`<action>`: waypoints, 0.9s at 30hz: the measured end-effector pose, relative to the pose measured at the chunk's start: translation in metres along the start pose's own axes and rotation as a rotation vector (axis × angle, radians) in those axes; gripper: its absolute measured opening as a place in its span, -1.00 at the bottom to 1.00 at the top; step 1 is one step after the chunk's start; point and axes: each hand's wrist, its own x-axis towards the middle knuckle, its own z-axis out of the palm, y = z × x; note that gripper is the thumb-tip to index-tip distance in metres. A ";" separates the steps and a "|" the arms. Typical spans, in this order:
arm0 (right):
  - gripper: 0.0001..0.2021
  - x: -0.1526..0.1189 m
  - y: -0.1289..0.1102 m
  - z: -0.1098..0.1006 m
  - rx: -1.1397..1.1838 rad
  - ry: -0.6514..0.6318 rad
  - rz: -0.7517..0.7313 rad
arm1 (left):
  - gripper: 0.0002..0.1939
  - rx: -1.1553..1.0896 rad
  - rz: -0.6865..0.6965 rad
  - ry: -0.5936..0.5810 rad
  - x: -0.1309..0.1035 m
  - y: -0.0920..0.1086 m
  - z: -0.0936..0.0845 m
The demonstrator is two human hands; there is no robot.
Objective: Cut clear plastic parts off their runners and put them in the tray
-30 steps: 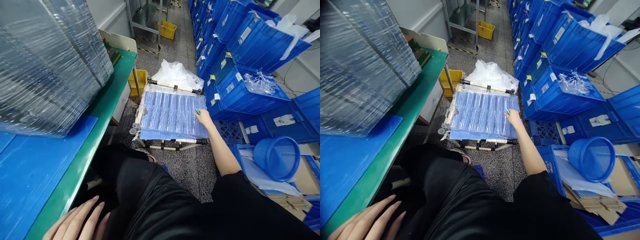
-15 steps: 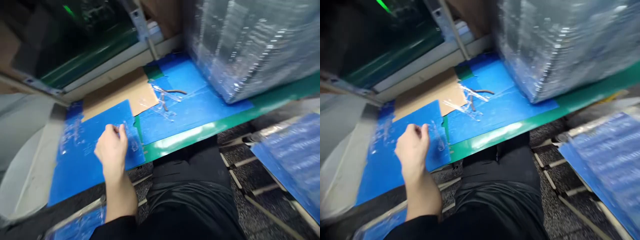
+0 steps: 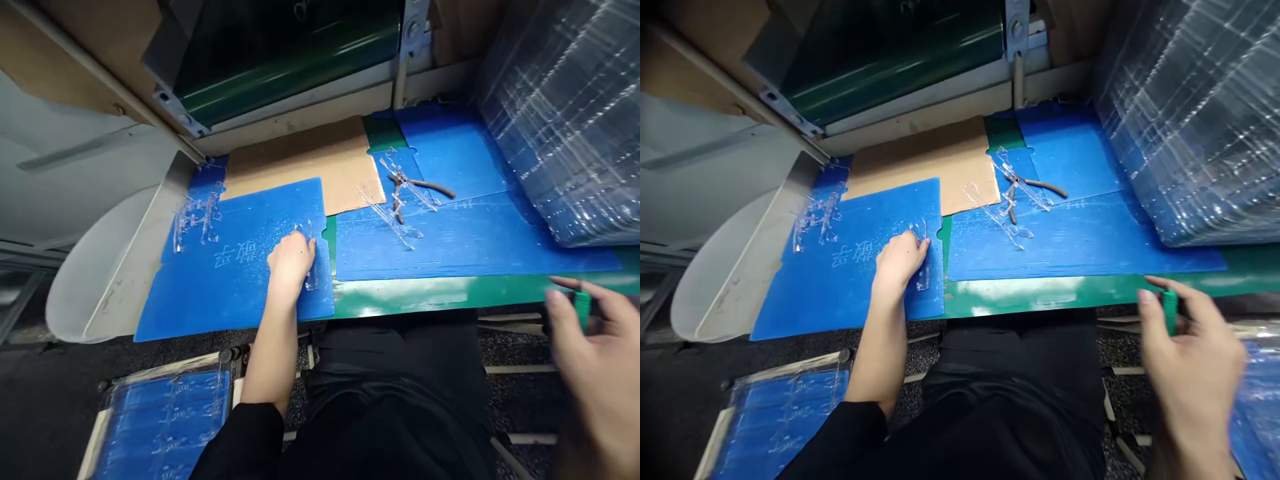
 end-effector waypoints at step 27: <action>-0.75 -0.023 -0.134 0.037 0.170 -0.731 -0.693 | -0.79 -0.765 1.075 0.333 -0.107 -0.018 0.033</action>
